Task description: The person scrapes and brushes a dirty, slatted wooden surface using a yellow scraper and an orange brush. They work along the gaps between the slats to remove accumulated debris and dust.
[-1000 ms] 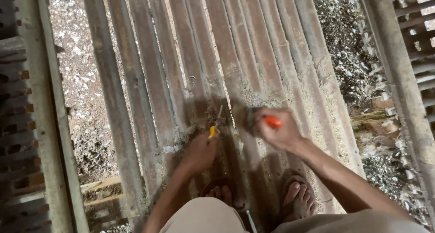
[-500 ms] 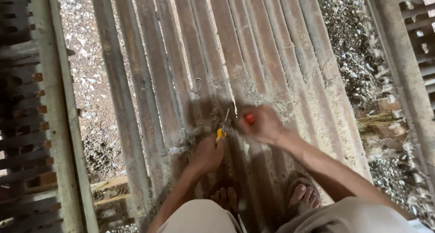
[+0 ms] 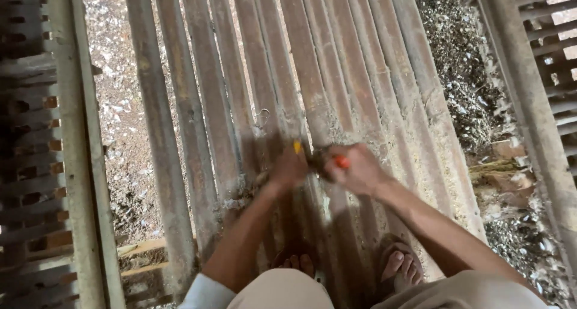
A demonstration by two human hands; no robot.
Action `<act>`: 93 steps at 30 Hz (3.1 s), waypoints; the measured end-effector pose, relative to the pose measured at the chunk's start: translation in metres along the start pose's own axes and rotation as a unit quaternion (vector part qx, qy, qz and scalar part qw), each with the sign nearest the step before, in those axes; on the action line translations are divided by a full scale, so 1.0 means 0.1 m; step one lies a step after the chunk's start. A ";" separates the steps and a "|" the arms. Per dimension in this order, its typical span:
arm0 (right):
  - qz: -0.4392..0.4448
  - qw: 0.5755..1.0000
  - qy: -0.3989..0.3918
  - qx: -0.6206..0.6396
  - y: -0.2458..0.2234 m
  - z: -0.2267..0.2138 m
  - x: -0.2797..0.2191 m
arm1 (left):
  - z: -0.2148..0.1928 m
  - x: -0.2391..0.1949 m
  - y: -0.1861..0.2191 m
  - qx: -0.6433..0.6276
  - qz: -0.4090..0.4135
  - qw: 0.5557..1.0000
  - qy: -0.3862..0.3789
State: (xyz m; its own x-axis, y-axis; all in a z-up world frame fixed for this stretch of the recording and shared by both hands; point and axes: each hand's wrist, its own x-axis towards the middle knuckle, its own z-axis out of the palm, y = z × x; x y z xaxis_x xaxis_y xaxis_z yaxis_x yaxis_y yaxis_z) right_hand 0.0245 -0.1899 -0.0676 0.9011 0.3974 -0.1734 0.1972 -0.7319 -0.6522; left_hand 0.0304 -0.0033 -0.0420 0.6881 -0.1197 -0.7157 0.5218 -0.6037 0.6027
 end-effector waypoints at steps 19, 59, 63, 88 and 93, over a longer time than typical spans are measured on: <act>-0.014 0.983 0.163 0.085 0.36 -0.22 -0.02 | 0.78 0.80 -1.09 -0.033 0.107 0.993 0.023; -0.026 0.962 0.272 -0.018 0.54 -0.57 0.09 | 0.36 0.00 -0.25 -0.027 0.138 0.989 0.053; 0.028 0.968 0.248 0.002 0.87 -0.46 0.09 | 1.10 1.61 -0.69 0.195 0.148 0.961 0.131; -0.109 0.969 0.214 0.060 0.97 -0.36 0.13 | 1.25 -0.32 -0.86 -0.067 0.137 0.988 -0.010; -0.164 0.969 0.184 0.033 1.01 -0.31 0.19 | 1.11 -0.32 -0.69 -0.083 0.145 0.985 0.037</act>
State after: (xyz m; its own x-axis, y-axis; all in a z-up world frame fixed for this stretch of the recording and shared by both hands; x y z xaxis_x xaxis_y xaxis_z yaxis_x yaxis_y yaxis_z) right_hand 0.0739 -0.2737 -0.1144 0.8731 0.3699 0.3177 0.4821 -0.5577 -0.6757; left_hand -0.0837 -0.0457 -0.1002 0.8520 -0.2070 -0.4808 0.3690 -0.4140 0.8321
